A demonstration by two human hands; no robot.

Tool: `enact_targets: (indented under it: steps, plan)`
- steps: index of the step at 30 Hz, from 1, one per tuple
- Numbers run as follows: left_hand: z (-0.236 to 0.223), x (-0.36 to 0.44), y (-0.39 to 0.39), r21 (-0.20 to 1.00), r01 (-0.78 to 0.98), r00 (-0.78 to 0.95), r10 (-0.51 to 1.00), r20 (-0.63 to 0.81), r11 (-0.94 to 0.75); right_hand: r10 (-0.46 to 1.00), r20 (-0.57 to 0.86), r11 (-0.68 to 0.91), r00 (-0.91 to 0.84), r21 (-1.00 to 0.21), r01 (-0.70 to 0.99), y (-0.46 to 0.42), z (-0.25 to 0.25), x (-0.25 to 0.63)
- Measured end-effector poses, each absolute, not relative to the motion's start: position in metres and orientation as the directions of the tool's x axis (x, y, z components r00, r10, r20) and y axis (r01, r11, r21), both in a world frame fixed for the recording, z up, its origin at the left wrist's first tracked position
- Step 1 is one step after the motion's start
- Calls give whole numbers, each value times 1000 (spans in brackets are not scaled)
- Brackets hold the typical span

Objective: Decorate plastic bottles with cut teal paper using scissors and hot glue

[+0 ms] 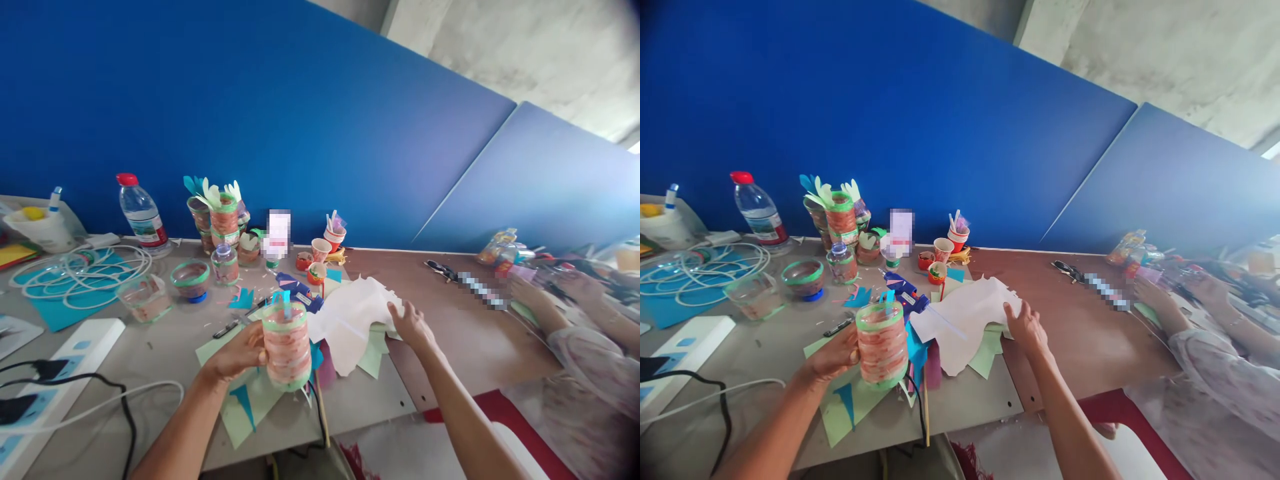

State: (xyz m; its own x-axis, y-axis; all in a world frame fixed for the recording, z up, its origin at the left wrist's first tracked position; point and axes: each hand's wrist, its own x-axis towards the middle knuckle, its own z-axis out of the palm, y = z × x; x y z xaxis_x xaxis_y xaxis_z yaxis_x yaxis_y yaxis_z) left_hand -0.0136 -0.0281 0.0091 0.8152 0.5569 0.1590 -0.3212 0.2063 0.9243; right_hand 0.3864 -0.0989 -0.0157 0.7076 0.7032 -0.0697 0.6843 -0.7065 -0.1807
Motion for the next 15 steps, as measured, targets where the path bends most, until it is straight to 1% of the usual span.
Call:
enact_targets:
  steps: [2,4,7,9,12,14,15]
  plan:
    - [8,-14,-28,921,-329,813,558,163,210,645,-51,-749,762,-239,618,-100,-13,395]
    - [7,-13,-28,917,-338,819,546,176,211,622,-61,-761,781,-283,584,-101,-12,401]
    - [7,-13,-28,915,-345,818,545,184,208,650,-85,-729,755,-348,589,-108,-15,402]
    - [7,-13,-28,917,-342,814,552,180,206,680,-76,-692,729,-397,604,-116,-19,397]
    - [7,-14,-28,921,-337,809,561,178,194,747,-95,-591,658,-551,590,-132,-22,385]
    - [6,-13,-27,922,-337,808,561,180,189,812,-176,-507,557,-685,523,-140,-21,376]
    - [6,-13,-27,922,-339,811,555,185,189,847,-229,-469,479,-745,474,-143,-20,372]
